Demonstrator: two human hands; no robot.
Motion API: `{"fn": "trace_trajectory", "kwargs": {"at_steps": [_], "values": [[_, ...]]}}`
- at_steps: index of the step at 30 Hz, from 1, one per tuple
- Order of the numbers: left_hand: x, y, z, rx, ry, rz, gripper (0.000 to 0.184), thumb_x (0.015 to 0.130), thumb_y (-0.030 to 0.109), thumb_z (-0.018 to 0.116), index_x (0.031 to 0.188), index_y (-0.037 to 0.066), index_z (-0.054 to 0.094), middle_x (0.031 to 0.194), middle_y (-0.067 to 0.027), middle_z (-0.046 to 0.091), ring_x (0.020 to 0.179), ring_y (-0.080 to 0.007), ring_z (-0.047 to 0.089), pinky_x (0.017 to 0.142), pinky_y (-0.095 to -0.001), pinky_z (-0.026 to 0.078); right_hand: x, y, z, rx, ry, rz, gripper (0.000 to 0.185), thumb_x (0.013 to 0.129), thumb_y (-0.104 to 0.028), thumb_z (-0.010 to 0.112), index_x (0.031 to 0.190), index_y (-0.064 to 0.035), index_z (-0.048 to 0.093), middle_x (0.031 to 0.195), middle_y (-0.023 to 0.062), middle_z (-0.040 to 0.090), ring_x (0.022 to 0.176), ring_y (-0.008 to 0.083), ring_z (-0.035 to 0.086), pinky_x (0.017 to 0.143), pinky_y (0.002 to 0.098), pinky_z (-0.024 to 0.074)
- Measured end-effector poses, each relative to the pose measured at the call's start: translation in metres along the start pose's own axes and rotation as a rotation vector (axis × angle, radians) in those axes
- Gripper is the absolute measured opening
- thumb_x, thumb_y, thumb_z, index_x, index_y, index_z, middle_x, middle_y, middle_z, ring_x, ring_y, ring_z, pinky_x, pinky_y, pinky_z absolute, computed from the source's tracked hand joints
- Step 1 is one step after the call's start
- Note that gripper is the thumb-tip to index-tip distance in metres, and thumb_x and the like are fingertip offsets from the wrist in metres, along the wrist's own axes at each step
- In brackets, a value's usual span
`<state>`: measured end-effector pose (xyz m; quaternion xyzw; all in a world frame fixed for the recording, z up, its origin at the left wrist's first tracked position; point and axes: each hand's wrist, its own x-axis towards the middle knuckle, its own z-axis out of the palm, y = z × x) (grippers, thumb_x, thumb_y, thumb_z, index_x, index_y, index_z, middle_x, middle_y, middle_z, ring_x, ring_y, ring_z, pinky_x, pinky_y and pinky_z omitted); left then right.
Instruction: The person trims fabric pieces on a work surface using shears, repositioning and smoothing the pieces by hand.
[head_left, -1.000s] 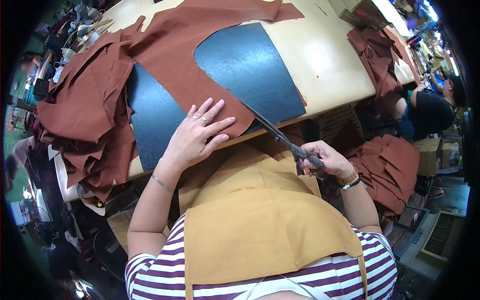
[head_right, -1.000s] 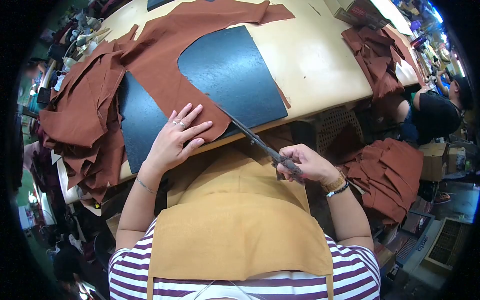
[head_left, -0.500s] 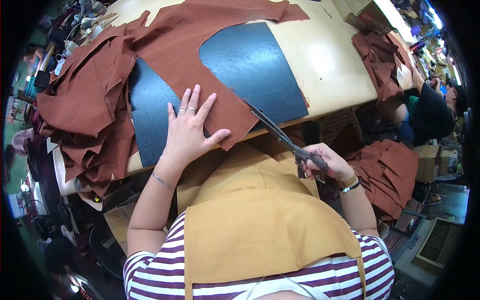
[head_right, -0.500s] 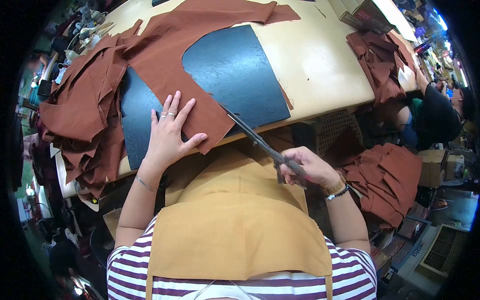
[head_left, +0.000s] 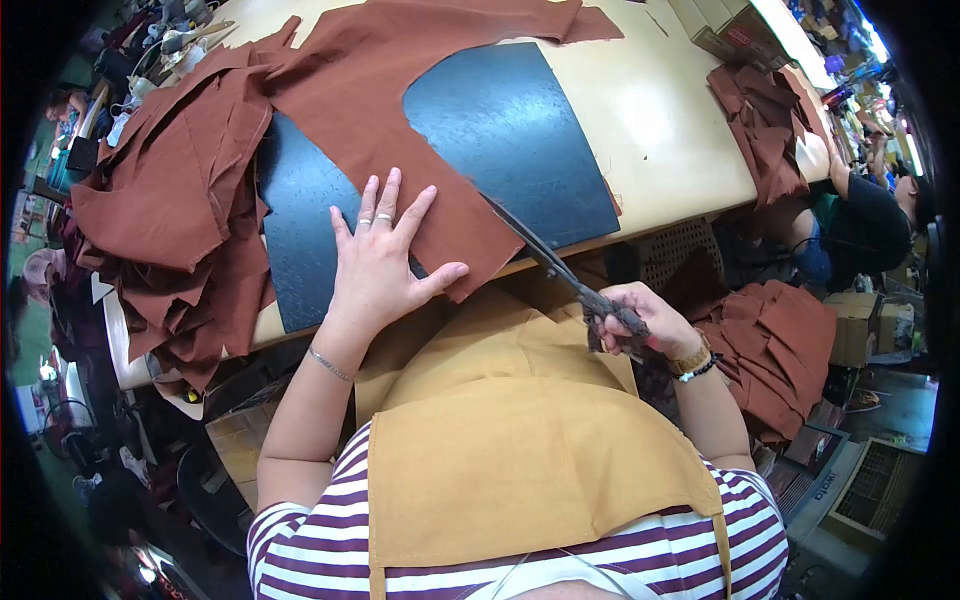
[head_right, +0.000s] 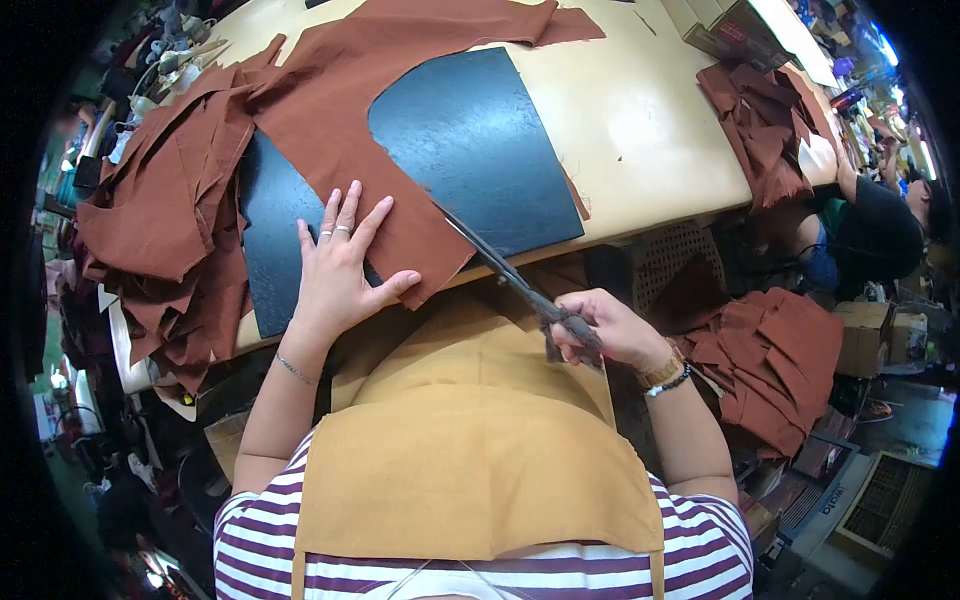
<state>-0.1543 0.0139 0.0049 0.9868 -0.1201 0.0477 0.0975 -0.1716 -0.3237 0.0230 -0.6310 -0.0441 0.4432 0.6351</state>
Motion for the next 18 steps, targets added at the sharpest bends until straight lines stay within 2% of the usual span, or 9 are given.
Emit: {"fn": "trace_trajectory", "kwargs": {"at_steps": [4,13,18], "values": [[-0.001,0.000,-0.001,-0.009,0.009,0.011,0.087,0.070,0.069,0.064,0.139,0.020,0.045,0.150,-0.0200,0.029,0.141,-0.0378,0.022,0.102,-0.0718,0.017,0.022,0.001,0.006,0.049,0.007,-0.058,0.025,0.087,-0.025,0.068,0.076,-0.0074,0.055,0.064,-0.0011,0.059,0.056,0.0052,0.058,0.048,0.0175,0.0405],[0.000,0.001,-0.002,-0.023,0.027,0.011,0.087,0.069,0.068,0.065,0.138,0.019,0.047,0.149,-0.0203,0.031,0.141,-0.0373,0.023,0.102,-0.0716,0.017,0.011,-0.006,0.007,0.011,0.049,-0.001,0.024,0.087,-0.024,0.067,0.078,-0.0066,0.055,0.065,-0.0012,0.057,0.056,0.0055,0.058,0.049,0.0181,0.0422],[-0.001,0.000,-0.003,-0.034,0.013,0.024,0.087,0.068,0.069,0.065,0.138,0.020,0.048,0.149,-0.0197,0.031,0.141,-0.0368,0.024,0.103,-0.0715,0.017,0.034,-0.002,0.011,0.078,0.024,-0.063,0.023,0.088,-0.023,0.067,0.077,-0.0068,0.055,0.065,-0.0021,0.056,0.056,0.0051,0.058,0.049,0.0180,0.0417]]}}
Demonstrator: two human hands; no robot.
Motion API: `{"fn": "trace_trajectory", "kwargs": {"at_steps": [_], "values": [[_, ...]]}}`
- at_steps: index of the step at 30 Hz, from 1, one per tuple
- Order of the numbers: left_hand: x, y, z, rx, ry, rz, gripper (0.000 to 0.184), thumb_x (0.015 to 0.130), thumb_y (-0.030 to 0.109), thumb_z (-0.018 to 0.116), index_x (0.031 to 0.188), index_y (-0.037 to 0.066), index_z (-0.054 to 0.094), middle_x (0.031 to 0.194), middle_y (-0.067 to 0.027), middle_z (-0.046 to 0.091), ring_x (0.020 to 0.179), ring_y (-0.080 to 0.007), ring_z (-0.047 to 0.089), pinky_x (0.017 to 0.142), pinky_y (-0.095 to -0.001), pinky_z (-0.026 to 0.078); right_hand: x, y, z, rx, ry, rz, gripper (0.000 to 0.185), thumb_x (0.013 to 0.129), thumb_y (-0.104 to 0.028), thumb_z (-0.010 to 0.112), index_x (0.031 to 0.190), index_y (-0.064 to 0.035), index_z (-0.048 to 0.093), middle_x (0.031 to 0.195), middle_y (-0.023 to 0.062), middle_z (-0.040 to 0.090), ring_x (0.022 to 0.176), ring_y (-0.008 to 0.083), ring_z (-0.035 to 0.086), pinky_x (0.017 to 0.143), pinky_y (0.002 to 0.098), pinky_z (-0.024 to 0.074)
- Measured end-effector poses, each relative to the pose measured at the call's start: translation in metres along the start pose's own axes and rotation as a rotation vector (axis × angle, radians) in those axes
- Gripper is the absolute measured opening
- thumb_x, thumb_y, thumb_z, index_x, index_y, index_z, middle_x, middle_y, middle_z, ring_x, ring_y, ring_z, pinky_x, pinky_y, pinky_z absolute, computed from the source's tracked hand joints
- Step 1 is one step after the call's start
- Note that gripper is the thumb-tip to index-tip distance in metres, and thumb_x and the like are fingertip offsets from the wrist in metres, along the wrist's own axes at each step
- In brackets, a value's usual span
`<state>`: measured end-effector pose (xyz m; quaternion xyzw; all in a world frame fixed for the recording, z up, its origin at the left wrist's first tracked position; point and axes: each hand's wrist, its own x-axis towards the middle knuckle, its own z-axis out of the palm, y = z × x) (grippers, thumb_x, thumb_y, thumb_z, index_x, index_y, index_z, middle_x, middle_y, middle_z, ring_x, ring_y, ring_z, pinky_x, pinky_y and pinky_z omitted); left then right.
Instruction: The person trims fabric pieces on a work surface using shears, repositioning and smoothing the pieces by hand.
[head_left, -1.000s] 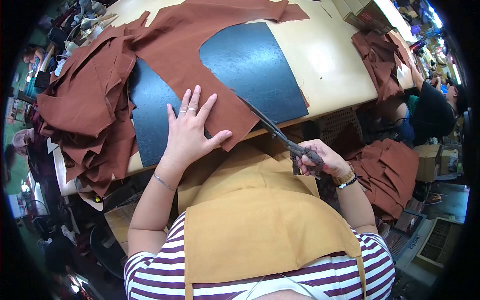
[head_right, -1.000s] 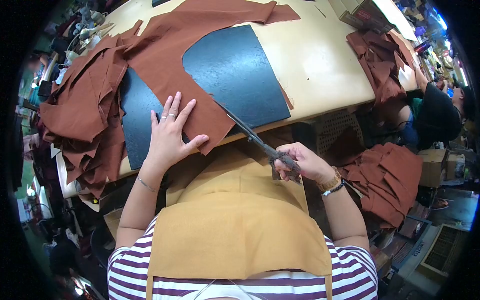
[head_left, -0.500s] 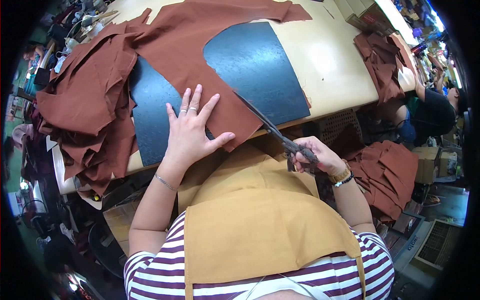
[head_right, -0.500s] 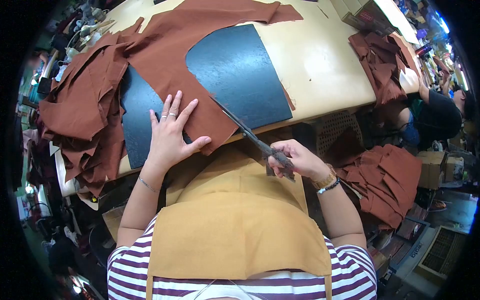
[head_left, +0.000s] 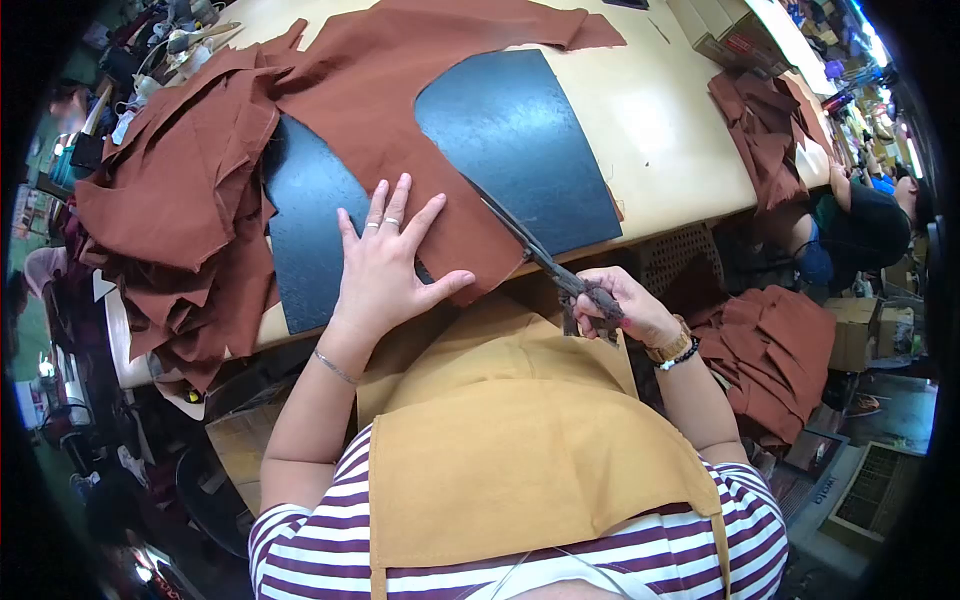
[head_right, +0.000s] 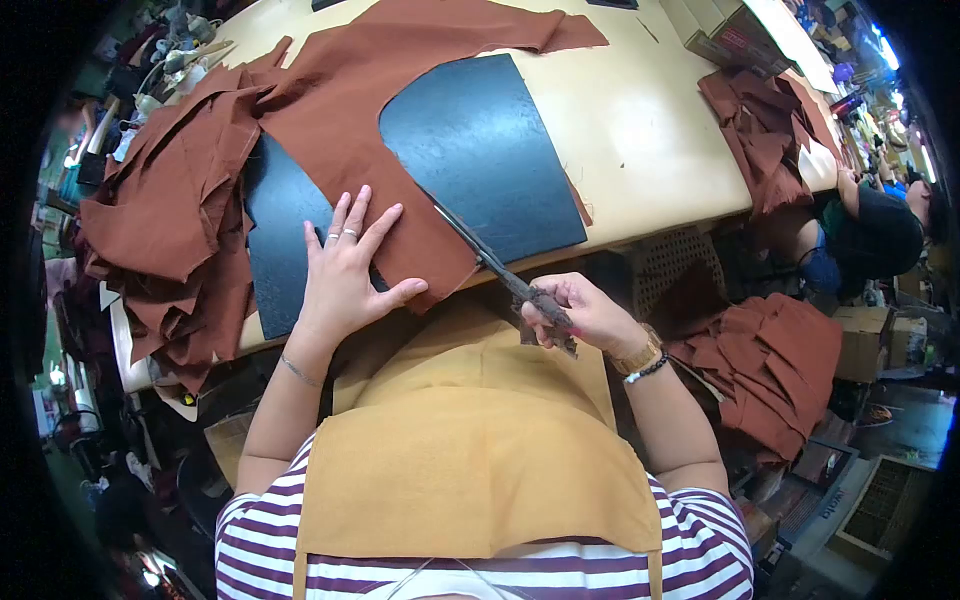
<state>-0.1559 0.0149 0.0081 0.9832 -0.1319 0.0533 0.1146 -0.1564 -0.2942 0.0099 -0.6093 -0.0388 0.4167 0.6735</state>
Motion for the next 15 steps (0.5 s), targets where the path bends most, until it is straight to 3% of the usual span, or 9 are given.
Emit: {"fn": "trace_trajectory", "kwargs": {"at_steps": [5,6,9,10,13,14,15], "values": [[-0.001,-0.002,0.001,0.016,-0.023,-0.010,0.089,0.066,0.070,0.066,0.139,0.022,0.046,0.151,-0.0152,0.028,0.141,-0.0357,0.022,0.103,-0.0714,0.015,0.001,0.000,-0.002,-0.056,-0.017,0.026,0.022,0.088,-0.023,0.066,0.077,-0.0074,0.055,0.066,-0.0016,0.057,0.056,0.0050,0.057,0.048,0.0179,0.0400],[0.000,-0.001,-0.003,0.038,0.045,0.010,0.074,0.076,0.062,0.064,0.136,0.021,0.049,0.145,-0.0143,0.040,0.135,-0.0326,0.035,0.104,-0.0679,0.019,-0.001,0.001,0.000,-0.038,0.002,0.026,0.021,0.089,-0.023,0.066,0.078,-0.0072,0.056,0.065,0.0001,0.059,0.054,0.0050,0.056,0.047,0.0178,0.0381],[0.022,-0.018,-0.015,-0.018,-0.002,0.007,0.055,0.086,0.049,0.060,0.132,0.019,0.053,0.133,-0.0112,0.052,0.125,-0.0285,0.048,0.103,-0.0626,0.025,-0.005,0.005,0.006,0.008,0.040,-0.008,0.022,0.089,-0.023,0.066,0.078,-0.0071,0.056,0.064,0.0007,0.059,0.054,0.0050,0.056,0.047,0.0181,0.0381],[0.034,-0.023,-0.021,-0.001,0.067,0.040,0.042,0.091,0.038,0.056,0.128,0.017,0.055,0.123,-0.0080,0.059,0.114,-0.0255,0.055,0.102,-0.0583,0.029,-0.007,0.004,0.005,0.001,0.029,0.004,0.022,0.089,-0.024,0.066,0.079,-0.0060,0.057,0.064,0.0000,0.059,0.055,0.0057,0.057,0.050,0.0185,0.0417],[0.061,-0.056,-0.025,0.204,0.208,0.171,0.067,0.080,0.051,0.065,0.135,0.017,0.049,0.140,-0.0117,0.046,0.132,-0.0301,0.040,0.106,-0.0603,0.024,-0.008,0.011,-0.002,0.079,-0.018,0.032,0.021,0.089,-0.022,0.064,0.081,-0.0045,0.057,0.068,0.0002,0.058,0.058,0.0073,0.059,0.053,0.0207,0.0465],[0.066,-0.066,-0.022,0.205,0.131,0.129,0.080,0.074,0.060,0.065,0.138,0.016,0.045,0.146,-0.0145,0.038,0.137,-0.0318,0.032,0.108,-0.0609,0.021,-0.008,0.011,-0.002,0.106,-0.043,0.019,0.022,0.089,-0.024,0.065,0.082,-0.0038,0.057,0.069,0.0009,0.058,0.059,0.0079,0.059,0.054,0.0215,0.0474],[0.065,-0.067,-0.021,0.192,0.083,0.088,0.081,0.074,0.061,0.065,0.138,0.016,0.046,0.145,-0.0153,0.039,0.136,-0.0319,0.033,0.107,-0.0610,0.021,-0.008,0.011,-0.001,0.133,-0.067,0.006,0.024,0.088,-0.025,0.065,0.082,-0.0032,0.057,0.071,0.0016,0.058,0.060,0.0086,0.059,0.054,0.0223,0.0484]]}}
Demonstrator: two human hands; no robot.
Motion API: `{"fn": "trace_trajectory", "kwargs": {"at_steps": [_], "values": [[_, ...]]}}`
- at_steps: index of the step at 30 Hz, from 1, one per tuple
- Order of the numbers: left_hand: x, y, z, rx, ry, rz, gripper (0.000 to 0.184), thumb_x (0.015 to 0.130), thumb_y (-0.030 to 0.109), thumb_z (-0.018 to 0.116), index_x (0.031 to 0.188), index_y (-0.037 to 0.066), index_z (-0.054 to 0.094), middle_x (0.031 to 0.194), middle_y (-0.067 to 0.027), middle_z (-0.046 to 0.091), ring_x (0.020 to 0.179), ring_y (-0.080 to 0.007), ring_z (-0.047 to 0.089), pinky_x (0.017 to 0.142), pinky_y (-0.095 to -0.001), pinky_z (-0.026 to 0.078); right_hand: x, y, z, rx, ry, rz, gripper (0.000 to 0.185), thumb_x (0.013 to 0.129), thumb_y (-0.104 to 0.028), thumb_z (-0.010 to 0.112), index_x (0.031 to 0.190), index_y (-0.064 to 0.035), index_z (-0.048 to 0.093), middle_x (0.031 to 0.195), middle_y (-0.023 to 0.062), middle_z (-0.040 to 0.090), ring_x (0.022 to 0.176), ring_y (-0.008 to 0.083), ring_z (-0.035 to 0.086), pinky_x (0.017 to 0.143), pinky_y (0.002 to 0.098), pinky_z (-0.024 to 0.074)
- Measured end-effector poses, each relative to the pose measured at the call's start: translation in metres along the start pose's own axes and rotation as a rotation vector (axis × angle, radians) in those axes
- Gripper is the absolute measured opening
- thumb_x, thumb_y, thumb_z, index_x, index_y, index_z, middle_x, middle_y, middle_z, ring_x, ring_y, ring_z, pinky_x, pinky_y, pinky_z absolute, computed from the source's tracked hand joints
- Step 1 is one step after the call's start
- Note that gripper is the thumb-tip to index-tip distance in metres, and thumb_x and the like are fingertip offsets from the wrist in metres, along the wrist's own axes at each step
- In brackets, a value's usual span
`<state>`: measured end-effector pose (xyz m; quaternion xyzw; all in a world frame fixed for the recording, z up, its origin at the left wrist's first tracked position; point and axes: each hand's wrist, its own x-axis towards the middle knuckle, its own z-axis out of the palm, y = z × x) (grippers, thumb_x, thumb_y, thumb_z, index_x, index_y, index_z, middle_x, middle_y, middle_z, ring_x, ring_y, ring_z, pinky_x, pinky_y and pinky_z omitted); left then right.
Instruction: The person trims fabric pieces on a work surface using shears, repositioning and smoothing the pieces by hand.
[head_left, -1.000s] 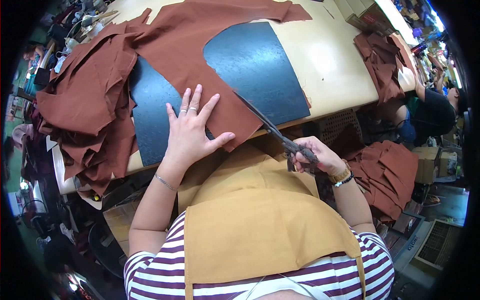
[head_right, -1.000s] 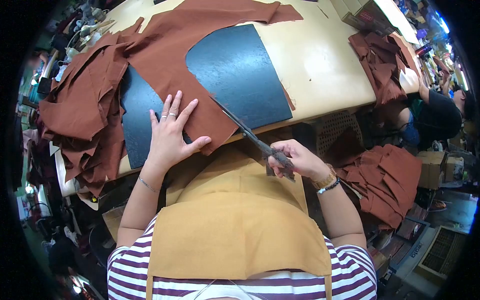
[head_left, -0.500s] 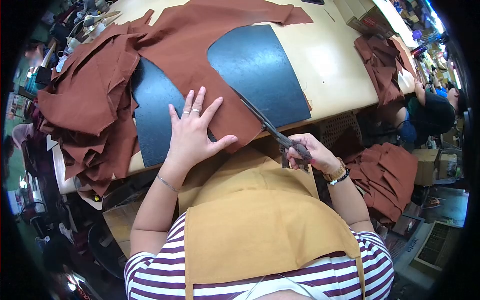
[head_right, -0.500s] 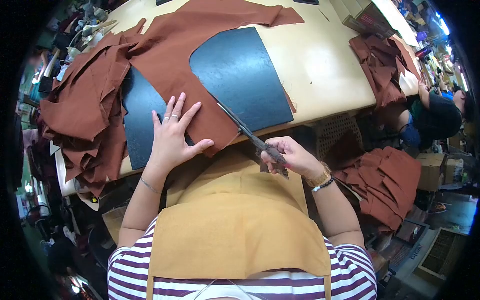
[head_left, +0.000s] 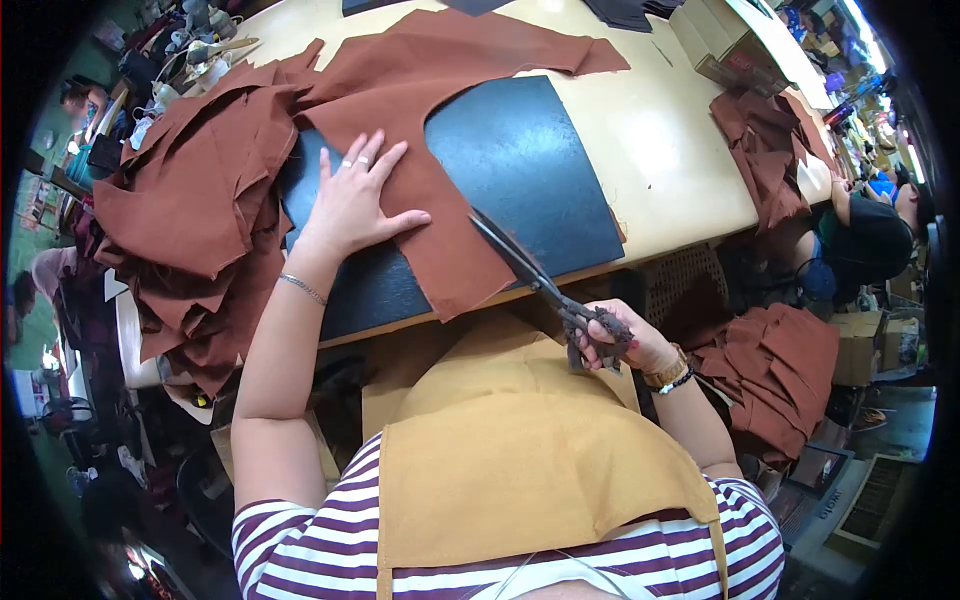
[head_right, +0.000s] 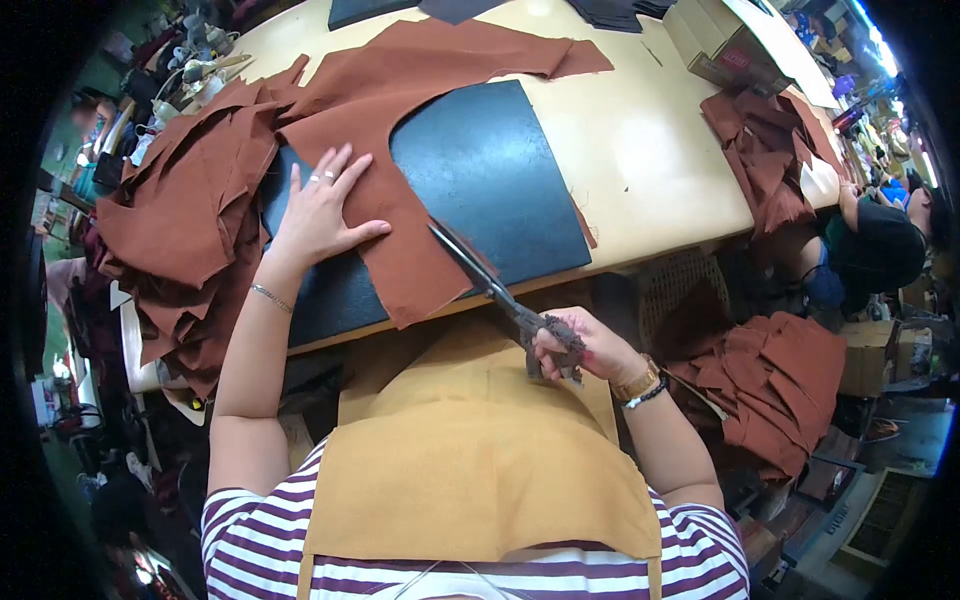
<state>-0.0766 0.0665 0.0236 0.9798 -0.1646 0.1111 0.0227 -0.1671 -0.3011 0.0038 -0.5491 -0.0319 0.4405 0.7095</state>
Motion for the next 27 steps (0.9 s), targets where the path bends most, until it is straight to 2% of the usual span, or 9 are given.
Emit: {"fn": "trace_trajectory", "kwargs": {"at_steps": [3,4,7,10,11,12,14,20,27], "values": [[-0.010,0.009,-0.007,-0.012,-0.126,-0.048,0.080,0.075,0.065,0.061,0.135,0.014,0.050,0.139,-0.0182,0.046,0.131,-0.0326,0.040,0.106,-0.0612,0.023,-0.002,0.002,-0.002,0.029,-0.011,-0.031,0.030,0.087,-0.030,0.067,0.083,-0.0021,0.057,0.073,0.0032,0.059,0.061,0.0098,0.060,0.055,0.0246,0.0504],[-0.017,0.018,-0.011,-0.030,-0.051,0.001,0.073,0.078,0.063,0.059,0.129,0.011,0.055,0.128,-0.0181,0.055,0.120,-0.0330,0.050,0.104,-0.0600,0.025,-0.003,0.004,-0.003,0.033,-0.004,-0.038,0.033,0.087,-0.032,0.068,0.082,-0.0018,0.057,0.074,0.0037,0.059,0.062,0.0101,0.060,0.056,0.0253,0.0510],[-0.027,0.046,-0.042,-0.166,-0.230,0.089,0.058,0.084,0.054,0.057,0.120,0.008,0.060,0.109,-0.0146,0.062,0.101,-0.0312,0.059,0.098,-0.0527,0.035,-0.008,0.009,-0.009,0.070,0.093,-0.034,0.044,0.085,-0.045,0.067,0.087,-0.0016,0.057,0.073,0.0039,0.060,0.059,0.0106,0.060,0.055,0.0246,0.0521],[-0.018,0.039,-0.030,-0.286,-0.214,0.168,0.051,0.083,0.047,0.061,0.119,0.009,0.061,0.109,-0.0126,0.063,0.103,-0.0304,0.058,0.095,-0.0508,0.038,-0.010,0.014,-0.016,0.081,0.138,-0.073,0.047,0.086,-0.048,0.064,0.089,-0.0020,0.058,0.070,0.0036,0.060,0.056,0.0102,0.059,0.055,0.0239,0.0518],[-0.010,0.030,-0.017,-0.291,-0.081,0.249,0.050,0.081,0.042,0.066,0.120,0.011,0.060,0.117,-0.0127,0.060,0.111,-0.0294,0.055,0.097,-0.0505,0.038,-0.010,0.012,-0.015,0.079,0.159,-0.068,0.047,0.086,-0.049,0.064,0.089,-0.0020,0.058,0.070,0.0035,0.060,0.056,0.0101,0.059,0.055,0.0238,0.0517],[-0.001,0.025,-0.018,-0.228,-0.114,0.264,0.063,0.076,0.051,0.068,0.127,0.015,0.057,0.135,-0.0139,0.050,0.127,-0.0309,0.044,0.106,-0.0529,0.032,-0.009,0.011,-0.013,0.079,0.180,-0.066,0.048,0.086,-0.049,0.064,0.089,-0.0020,0.058,0.070,0.0034,0.059,0.056,0.0101,0.058,0.054,0.0236,0.0517],[0.011,0.018,-0.009,-0.134,-0.229,0.243,0.083,0.069,0.061,0.070,0.137,0.019,0.048,0.149,-0.0141,0.033,0.138,-0.0338,0.029,0.111,-0.0568,0.023,-0.011,0.009,-0.009,0.089,0.165,-0.087,0.047,0.086,-0.048,0.065,0.090,-0.0020,0.057,0.073,0.0033,0.059,0.057,0.0097,0.058,0.054,0.0239,0.0517],[0.020,0.030,-0.002,-0.189,-0.339,0.124,0.097,0.068,0.068,0.067,0.146,0.021,0.034,0.153,-0.0153,0.025,0.141,-0.0363,0.022,0.109,-0.0618,0.021,-0.017,0.012,-0.007,0.132,0.057,-0.058,0.042,0.088,-0.044,0.063,0.088,-0.0016,0.057,0.075,0.0037,0.059,0.060,0.0102,0.058,0.054,0.0248,0.0514],[0.002,0.062,-0.012,-0.056,-0.401,-0.041,0.097,0.069,0.071,0.064,0.145,0.019,0.036,0.152,-0.0170,0.025,0.140,-0.0373,0.023,0.109,-0.0636,0.018,-0.008,0.015,-0.005,0.123,-0.022,-0.103,0.041,0.090,-0.041,0.061,0.084,-0.0008,0.058,0.069,0.0042,0.058,0.059,0.0117,0.058,0.054,0.0251,0.0492]]}}
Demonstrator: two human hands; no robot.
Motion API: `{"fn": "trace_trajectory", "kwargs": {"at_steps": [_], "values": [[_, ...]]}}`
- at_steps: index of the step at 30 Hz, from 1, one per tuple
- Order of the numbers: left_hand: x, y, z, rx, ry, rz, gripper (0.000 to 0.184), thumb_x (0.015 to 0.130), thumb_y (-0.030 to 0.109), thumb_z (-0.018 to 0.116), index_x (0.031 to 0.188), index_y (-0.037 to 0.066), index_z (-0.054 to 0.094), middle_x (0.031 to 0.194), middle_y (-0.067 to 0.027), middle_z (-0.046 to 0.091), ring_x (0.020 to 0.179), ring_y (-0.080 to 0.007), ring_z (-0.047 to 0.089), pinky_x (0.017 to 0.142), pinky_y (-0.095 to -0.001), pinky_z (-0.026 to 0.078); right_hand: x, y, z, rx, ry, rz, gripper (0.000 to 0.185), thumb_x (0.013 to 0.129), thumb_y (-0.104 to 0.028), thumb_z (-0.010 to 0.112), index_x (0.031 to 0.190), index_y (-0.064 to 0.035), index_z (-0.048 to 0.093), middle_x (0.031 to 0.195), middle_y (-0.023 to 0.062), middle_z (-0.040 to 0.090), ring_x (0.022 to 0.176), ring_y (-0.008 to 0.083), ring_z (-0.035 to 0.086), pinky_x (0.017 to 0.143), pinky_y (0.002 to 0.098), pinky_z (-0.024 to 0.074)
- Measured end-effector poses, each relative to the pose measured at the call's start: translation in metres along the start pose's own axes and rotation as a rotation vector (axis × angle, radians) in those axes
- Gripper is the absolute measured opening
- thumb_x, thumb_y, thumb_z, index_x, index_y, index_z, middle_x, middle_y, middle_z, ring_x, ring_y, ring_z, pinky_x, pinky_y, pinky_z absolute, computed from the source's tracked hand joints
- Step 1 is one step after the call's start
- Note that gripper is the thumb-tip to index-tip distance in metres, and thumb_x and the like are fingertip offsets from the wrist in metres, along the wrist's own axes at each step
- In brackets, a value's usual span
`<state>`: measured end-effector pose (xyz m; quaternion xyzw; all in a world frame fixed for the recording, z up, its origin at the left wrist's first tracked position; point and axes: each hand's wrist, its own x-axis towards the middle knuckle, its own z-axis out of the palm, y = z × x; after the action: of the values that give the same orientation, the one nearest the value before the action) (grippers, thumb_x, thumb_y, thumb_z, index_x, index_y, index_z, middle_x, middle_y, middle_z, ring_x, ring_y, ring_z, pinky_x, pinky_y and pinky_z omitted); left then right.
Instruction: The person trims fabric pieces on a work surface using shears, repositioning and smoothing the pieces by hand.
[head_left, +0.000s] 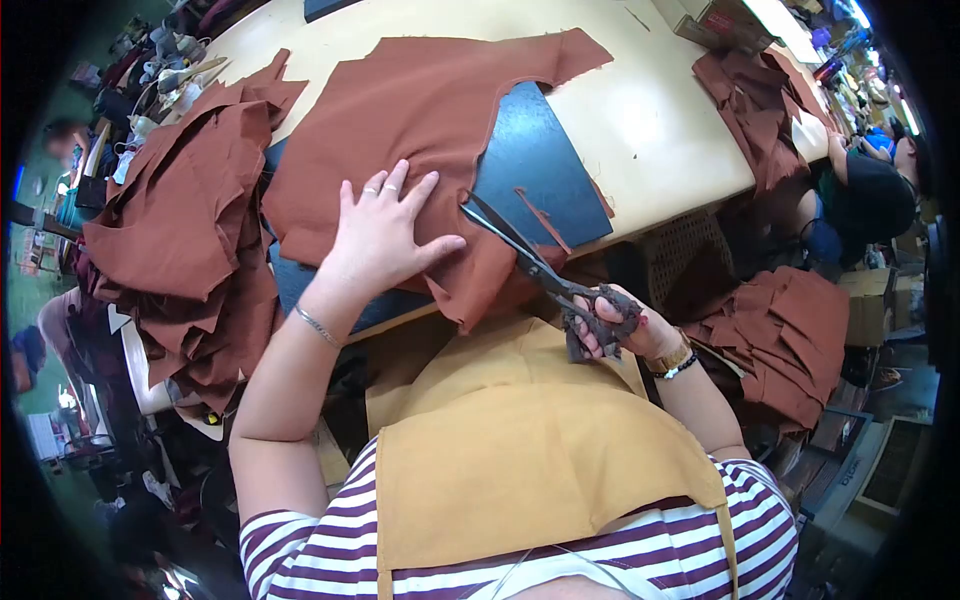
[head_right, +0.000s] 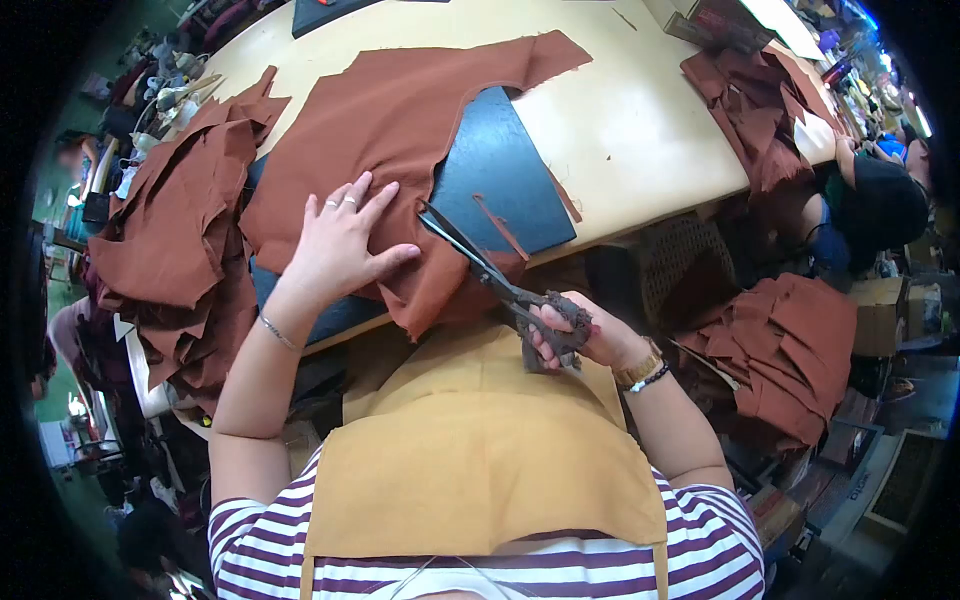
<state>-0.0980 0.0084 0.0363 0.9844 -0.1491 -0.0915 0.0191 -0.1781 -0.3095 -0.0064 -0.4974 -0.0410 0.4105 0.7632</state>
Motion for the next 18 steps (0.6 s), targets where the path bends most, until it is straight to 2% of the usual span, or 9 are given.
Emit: {"fn": "trace_trajectory", "kwargs": {"at_steps": [3,4,8,11,14,18], "values": [[0.011,-0.016,-0.012,0.080,0.093,0.185,0.100,0.065,0.071,0.066,0.145,0.020,0.036,0.153,-0.0161,0.024,0.141,-0.0372,0.021,0.109,-0.0631,0.017,0.001,0.001,-0.001,-0.006,0.034,0.016,0.041,0.090,-0.042,0.061,0.083,-0.0008,0.058,0.068,0.0045,0.058,0.059,0.0117,0.057,0.054,0.0248,0.0487],[0.022,-0.028,-0.008,0.064,0.151,0.319,0.104,0.061,0.072,0.068,0.145,0.021,0.035,0.154,-0.0155,0.022,0.142,-0.0373,0.017,0.111,-0.0621,0.015,0.001,0.000,-0.001,-0.002,0.023,0.025,0.042,0.090,-0.042,0.061,0.083,-0.0010,0.058,0.067,0.0045,0.058,0.058,0.0117,0.057,0.053,0.0246,0.0487],[0.051,-0.054,0.001,-0.014,0.069,0.345,0.112,0.055,0.075,0.069,0.147,0.025,0.031,0.156,-0.0130,0.017,0.144,-0.0365,0.012,0.112,-0.0604,0.012,-0.004,-0.005,-0.003,-0.064,-0.039,0.060,0.045,0.088,-0.046,0.061,0.081,-0.0013,0.059,0.067,0.0046,0.058,0.057,0.0116,0.057,0.053,0.0233,0.0486],[0.059,-0.063,0.012,-0.049,0.108,0.327,0.112,0.056,0.076,0.068,0.148,0.025,0.030,0.156,-0.0125,0.017,0.144,-0.0366,0.012,0.112,-0.0601,0.011,-0.018,-0.008,-0.002,-0.087,0.039,0.090,0.048,0.087,-0.049,0.061,0.081,-0.0012,0.059,0.066,0.0047,0.058,0.056,0.0115,0.057,0.051,0.0224,0.0485],[0.059,-0.063,0.015,-0.052,0.146,0.338,0.110,0.056,0.078,0.066,0.147,0.025,0.032,0.155,-0.0157,0.019,0.143,-0.0382,0.015,0.112,-0.0611,0.013,-0.027,-0.010,-0.008,-0.077,0.026,0.104,0.050,0.086,-0.051,0.062,0.081,-0.0008,0.060,0.066,0.0047,0.058,0.057,0.0110,0.058,0.051,0.0223,0.0486],[0.048,-0.055,0.012,-0.061,0.118,0.359,0.113,0.055,0.079,0.066,0.147,0.024,0.032,0.155,-0.0155,0.019,0.143,-0.0379,0.014,0.111,-0.0620,0.013,-0.020,-0.018,-0.006,-0.082,-0.017,0.103,0.050,0.086,-0.051,0.062,0.080,-0.0012,0.059,0.065,0.0045,0.058,0.057,0.0108,0.058,0.052,0.0223,0.0486]]}}
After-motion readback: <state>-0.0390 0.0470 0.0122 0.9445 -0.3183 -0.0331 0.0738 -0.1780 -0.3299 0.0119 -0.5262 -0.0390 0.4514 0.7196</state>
